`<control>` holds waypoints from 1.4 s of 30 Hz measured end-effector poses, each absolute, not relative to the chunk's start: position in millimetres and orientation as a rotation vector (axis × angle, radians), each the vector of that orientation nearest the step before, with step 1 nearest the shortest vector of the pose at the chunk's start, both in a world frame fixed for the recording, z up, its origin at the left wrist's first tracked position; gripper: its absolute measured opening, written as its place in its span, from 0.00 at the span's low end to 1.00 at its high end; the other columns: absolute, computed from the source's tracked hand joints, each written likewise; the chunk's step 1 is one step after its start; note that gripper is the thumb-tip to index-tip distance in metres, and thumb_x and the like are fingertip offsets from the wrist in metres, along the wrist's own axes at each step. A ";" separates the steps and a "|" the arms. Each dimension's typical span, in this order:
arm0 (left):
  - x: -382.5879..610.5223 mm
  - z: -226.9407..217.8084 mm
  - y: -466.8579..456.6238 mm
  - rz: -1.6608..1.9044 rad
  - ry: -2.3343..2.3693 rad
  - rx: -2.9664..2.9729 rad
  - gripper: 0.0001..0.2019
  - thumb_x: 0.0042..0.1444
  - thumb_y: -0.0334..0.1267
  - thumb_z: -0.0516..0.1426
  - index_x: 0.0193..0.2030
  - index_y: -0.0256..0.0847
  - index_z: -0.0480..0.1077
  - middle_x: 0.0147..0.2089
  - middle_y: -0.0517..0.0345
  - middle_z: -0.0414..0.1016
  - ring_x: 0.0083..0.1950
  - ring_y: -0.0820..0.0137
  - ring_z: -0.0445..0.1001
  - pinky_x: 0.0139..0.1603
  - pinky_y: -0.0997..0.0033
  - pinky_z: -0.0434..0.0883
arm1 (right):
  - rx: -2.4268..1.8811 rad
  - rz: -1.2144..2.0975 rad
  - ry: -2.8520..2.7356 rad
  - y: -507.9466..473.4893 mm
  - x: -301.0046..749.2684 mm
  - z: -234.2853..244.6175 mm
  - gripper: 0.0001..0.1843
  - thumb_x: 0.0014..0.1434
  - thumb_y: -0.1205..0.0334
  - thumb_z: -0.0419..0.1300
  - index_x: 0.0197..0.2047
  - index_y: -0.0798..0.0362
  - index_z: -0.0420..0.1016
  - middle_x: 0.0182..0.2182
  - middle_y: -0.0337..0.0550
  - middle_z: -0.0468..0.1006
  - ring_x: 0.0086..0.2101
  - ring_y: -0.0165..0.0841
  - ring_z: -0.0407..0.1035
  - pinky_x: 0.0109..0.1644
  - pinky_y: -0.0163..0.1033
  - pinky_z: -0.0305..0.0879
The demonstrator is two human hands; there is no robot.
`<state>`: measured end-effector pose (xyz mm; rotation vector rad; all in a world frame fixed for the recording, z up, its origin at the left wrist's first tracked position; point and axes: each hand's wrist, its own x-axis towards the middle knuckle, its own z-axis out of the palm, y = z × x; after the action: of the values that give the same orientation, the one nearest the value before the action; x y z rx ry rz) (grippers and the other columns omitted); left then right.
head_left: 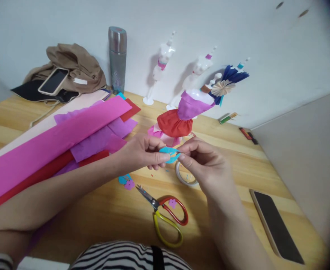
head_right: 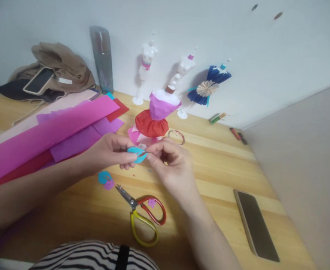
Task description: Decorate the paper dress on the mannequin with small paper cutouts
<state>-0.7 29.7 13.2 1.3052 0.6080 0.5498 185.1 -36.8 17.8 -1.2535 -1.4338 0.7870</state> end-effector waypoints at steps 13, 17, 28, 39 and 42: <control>0.4 8.3 32.2 0.557 0.587 1.384 0.07 0.52 0.33 0.65 0.27 0.36 0.73 0.22 0.64 0.74 0.23 0.80 0.71 0.26 0.82 0.70 | -1.210 0.998 -1.421 -39.2 188.0 21.3 0.07 0.53 0.58 0.74 0.32 0.46 0.80 0.27 0.37 0.77 0.28 0.33 0.69 0.31 0.39 0.69; -0.4 14.4 31.4 0.538 0.601 1.390 0.09 0.52 0.33 0.65 0.25 0.35 0.71 0.21 0.64 0.73 0.23 0.81 0.70 0.28 0.81 0.71 | -1.173 1.063 -1.394 -37.8 188.1 21.4 0.08 0.52 0.57 0.76 0.32 0.45 0.82 0.27 0.37 0.79 0.28 0.32 0.71 0.32 0.38 0.71; -2.2 15.8 31.3 0.557 0.569 1.439 0.08 0.51 0.30 0.64 0.24 0.35 0.71 0.21 0.65 0.72 0.23 0.81 0.71 0.26 0.84 0.69 | -1.102 1.185 -1.340 -36.0 186.2 19.7 0.08 0.50 0.56 0.78 0.32 0.42 0.85 0.29 0.39 0.83 0.29 0.34 0.76 0.33 0.40 0.76; -2.0 14.6 32.3 0.537 0.562 1.443 0.09 0.51 0.33 0.66 0.24 0.36 0.71 0.21 0.63 0.73 0.23 0.80 0.72 0.25 0.83 0.69 | -1.059 1.205 -1.269 -34.6 183.2 20.4 0.12 0.45 0.73 0.77 0.30 0.47 0.85 0.27 0.34 0.84 0.27 0.24 0.76 0.32 0.27 0.74; -1.9 14.1 31.8 0.545 0.555 1.436 0.09 0.51 0.32 0.65 0.24 0.35 0.72 0.21 0.64 0.73 0.23 0.79 0.72 0.25 0.83 0.69 | -1.066 1.195 -1.284 -34.9 183.3 20.2 0.10 0.45 0.70 0.77 0.30 0.48 0.85 0.27 0.34 0.83 0.27 0.24 0.76 0.33 0.27 0.74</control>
<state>-1.9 31.8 14.1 1.4358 0.5552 0.5447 183.3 -34.9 20.2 -1.0655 -1.2841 1.1949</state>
